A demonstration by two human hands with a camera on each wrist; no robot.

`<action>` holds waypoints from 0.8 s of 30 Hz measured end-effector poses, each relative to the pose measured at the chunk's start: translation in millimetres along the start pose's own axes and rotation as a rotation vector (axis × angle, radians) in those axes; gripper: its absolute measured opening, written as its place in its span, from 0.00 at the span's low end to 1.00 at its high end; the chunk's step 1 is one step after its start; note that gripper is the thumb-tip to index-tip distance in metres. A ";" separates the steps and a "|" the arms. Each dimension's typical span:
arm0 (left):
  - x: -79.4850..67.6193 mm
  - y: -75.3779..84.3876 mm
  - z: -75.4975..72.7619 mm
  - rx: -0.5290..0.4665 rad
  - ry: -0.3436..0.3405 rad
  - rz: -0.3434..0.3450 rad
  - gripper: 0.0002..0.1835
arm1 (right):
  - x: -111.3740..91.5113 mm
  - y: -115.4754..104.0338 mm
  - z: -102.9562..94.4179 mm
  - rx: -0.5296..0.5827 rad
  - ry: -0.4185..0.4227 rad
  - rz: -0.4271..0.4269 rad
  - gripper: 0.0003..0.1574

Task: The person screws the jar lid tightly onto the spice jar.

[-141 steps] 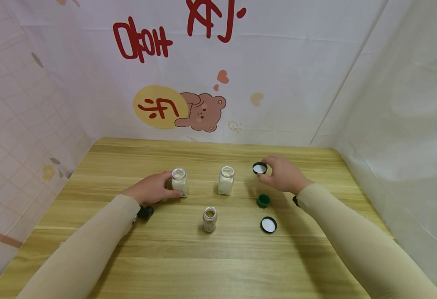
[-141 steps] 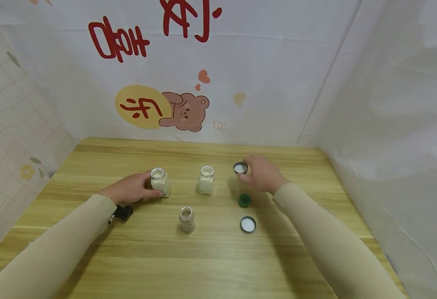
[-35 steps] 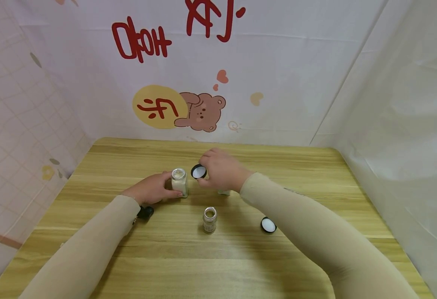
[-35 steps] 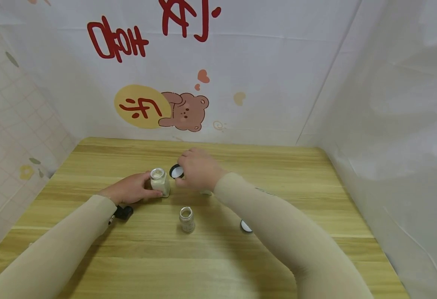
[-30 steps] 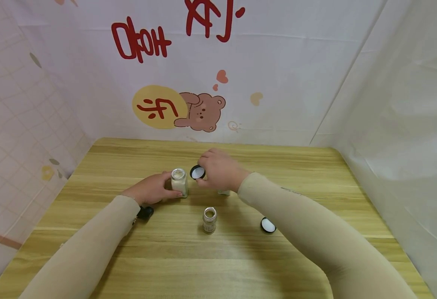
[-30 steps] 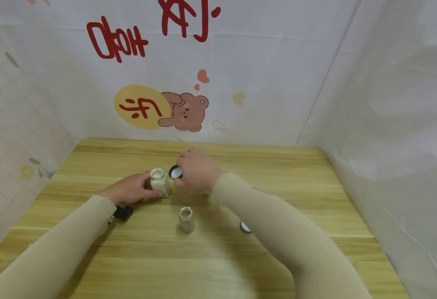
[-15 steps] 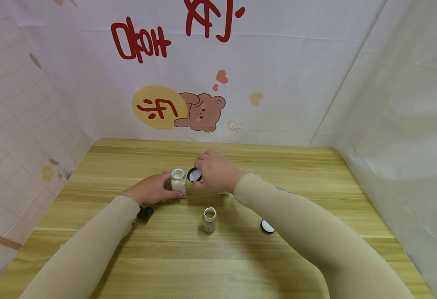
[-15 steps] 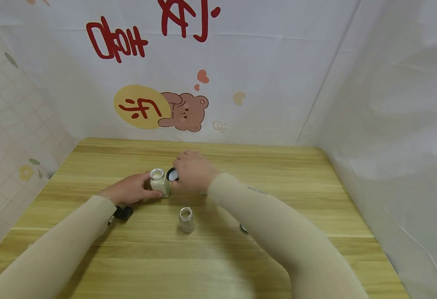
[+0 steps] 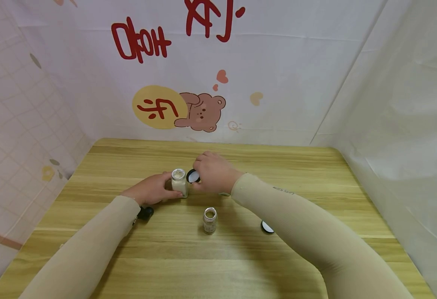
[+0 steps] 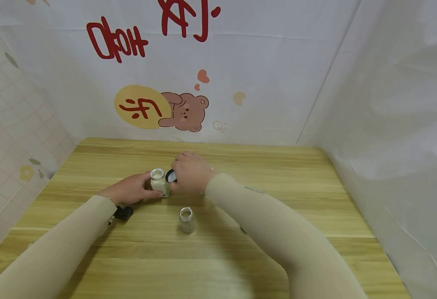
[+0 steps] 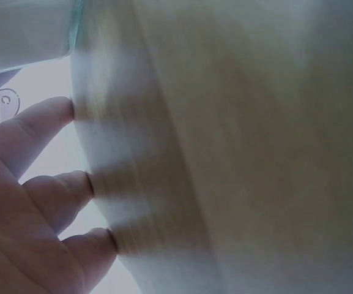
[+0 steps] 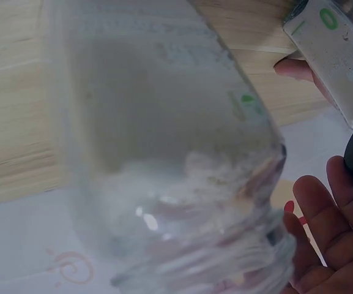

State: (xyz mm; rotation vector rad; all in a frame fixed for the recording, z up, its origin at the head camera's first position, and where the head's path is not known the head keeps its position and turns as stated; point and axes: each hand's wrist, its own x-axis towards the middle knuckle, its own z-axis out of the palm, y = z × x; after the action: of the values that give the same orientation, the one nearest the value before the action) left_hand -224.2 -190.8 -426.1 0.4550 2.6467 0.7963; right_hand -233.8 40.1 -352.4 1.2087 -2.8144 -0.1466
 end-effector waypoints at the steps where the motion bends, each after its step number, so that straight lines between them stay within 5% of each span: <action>1: 0.4 -0.1 0.1 -0.002 0.002 -0.003 0.29 | 0.2 0.0 0.3 -0.003 0.001 0.000 0.22; 24: -0.4 -0.4 0.4 0.002 0.009 0.007 0.30 | 1.3 -1.6 0.7 0.080 0.041 -0.001 0.23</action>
State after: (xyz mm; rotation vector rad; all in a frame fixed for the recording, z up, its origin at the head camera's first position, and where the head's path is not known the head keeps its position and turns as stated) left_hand -223.8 -191.1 -426.6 0.4626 2.6560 0.8004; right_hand -233.7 38.1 -353.3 1.2137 -2.8094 -0.0083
